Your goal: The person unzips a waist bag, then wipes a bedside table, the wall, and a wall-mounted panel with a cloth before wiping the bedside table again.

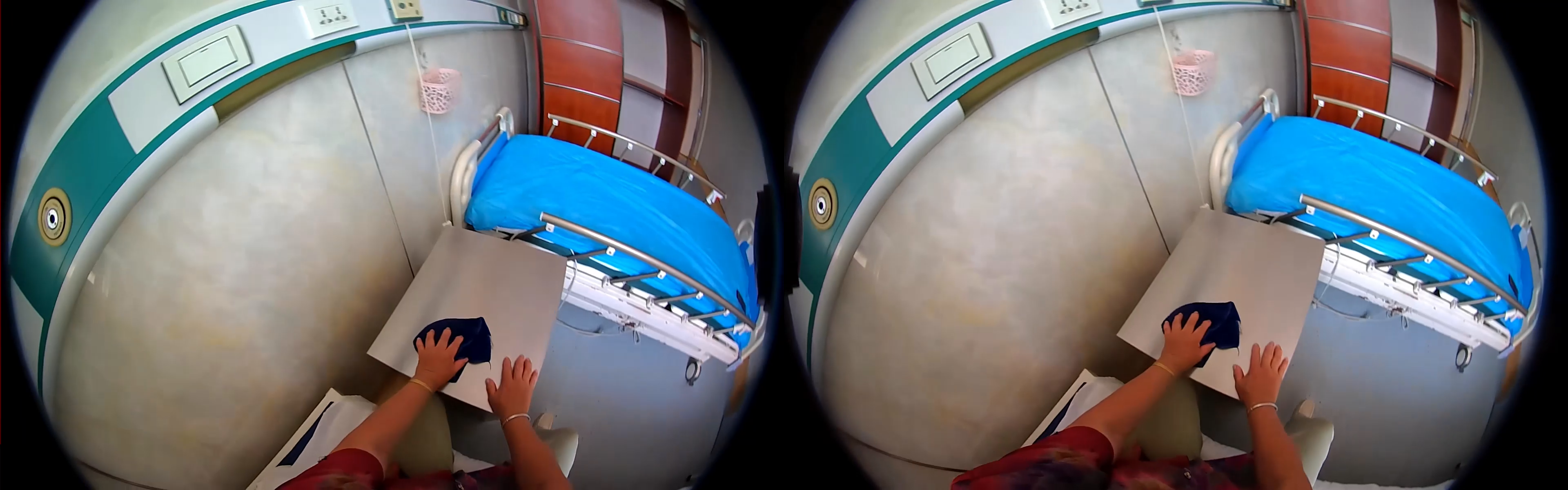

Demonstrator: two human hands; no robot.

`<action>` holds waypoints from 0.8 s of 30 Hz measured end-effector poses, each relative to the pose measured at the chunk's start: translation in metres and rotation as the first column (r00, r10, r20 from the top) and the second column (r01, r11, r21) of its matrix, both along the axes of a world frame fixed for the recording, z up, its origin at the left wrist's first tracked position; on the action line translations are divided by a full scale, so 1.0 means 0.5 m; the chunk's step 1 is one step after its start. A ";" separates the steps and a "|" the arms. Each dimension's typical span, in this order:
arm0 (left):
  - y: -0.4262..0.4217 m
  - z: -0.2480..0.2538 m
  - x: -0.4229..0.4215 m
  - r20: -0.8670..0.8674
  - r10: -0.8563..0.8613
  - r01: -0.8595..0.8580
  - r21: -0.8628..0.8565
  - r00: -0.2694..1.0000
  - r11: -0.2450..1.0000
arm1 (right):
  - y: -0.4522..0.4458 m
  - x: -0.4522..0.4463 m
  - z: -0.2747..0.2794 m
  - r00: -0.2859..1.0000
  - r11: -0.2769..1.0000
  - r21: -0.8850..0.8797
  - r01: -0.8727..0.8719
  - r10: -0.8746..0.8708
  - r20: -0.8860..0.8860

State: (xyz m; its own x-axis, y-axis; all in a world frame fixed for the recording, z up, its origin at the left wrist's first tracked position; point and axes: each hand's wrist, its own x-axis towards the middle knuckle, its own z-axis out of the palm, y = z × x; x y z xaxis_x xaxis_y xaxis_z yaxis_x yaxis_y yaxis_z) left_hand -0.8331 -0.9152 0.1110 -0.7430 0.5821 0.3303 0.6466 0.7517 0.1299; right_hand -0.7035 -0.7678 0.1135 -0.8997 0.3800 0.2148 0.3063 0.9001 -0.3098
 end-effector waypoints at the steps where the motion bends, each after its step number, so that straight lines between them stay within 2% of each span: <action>1: 0.004 0.003 -0.008 -0.003 0.009 -0.009 0.009 1.000 1.000 | -0.002 0.000 0.004 1.000 1.000 -0.010 0.010 -0.010 0.012; 6: 0.023 0.002 -0.039 0.020 0.066 -0.066 0.012 0.998 0.998 | -0.008 -0.002 0.007 0.998 1.000 -0.018 0.018 -0.016 0.067; 10: 0.005 0.000 -0.029 0.042 0.050 -0.050 0.002 0.998 0.999 | -0.010 -0.004 0.010 0.997 1.000 -0.001 0.010 -0.009 0.076; 13: -0.046 0.002 -0.006 0.011 -0.103 0.103 0.004 0.995 0.995 | -0.010 -0.001 0.014 0.996 1.000 -0.009 0.014 -0.013 0.093; 14: -0.068 0.007 -0.008 0.001 -0.097 0.097 0.004 0.995 0.995 | -0.011 -0.002 0.011 0.996 1.000 -0.004 0.021 -0.020 0.089; 16: -0.120 0.013 -0.019 0.197 -0.086 0.121 -0.173 0.977 0.978 | -0.014 -0.001 0.008 0.997 1.000 -0.004 0.020 -0.020 0.078; 18: -0.190 0.015 -0.045 0.252 0.063 -0.039 -0.097 0.966 0.995 | -0.014 -0.001 0.006 0.999 1.000 0.010 0.018 -0.018 0.047; 19: -0.230 0.020 -0.065 0.325 0.126 -0.170 0.109 0.937 0.979 | -0.014 0.000 0.005 0.999 1.000 0.008 0.009 -0.010 0.040; 20: -0.268 0.038 -0.086 0.404 0.166 -0.302 0.300 0.900 0.905 | -0.013 0.000 0.003 0.999 1.000 0.014 0.013 -0.013 0.033; 22: -0.306 0.191 -0.096 0.532 0.170 -0.495 0.558 0.829 0.667 | -0.014 0.000 0.003 1.000 1.000 0.006 0.016 -0.016 0.024; 23: -0.331 0.251 -0.116 0.384 0.250 -0.439 0.560 0.889 0.703 | -0.014 0.001 0.004 1.000 1.000 0.015 0.015 -0.016 0.016; 24: -0.330 0.366 -0.102 0.372 0.276 -0.459 0.629 0.886 0.628 | -0.013 0.002 0.004 1.000 1.000 0.027 0.013 -0.014 0.010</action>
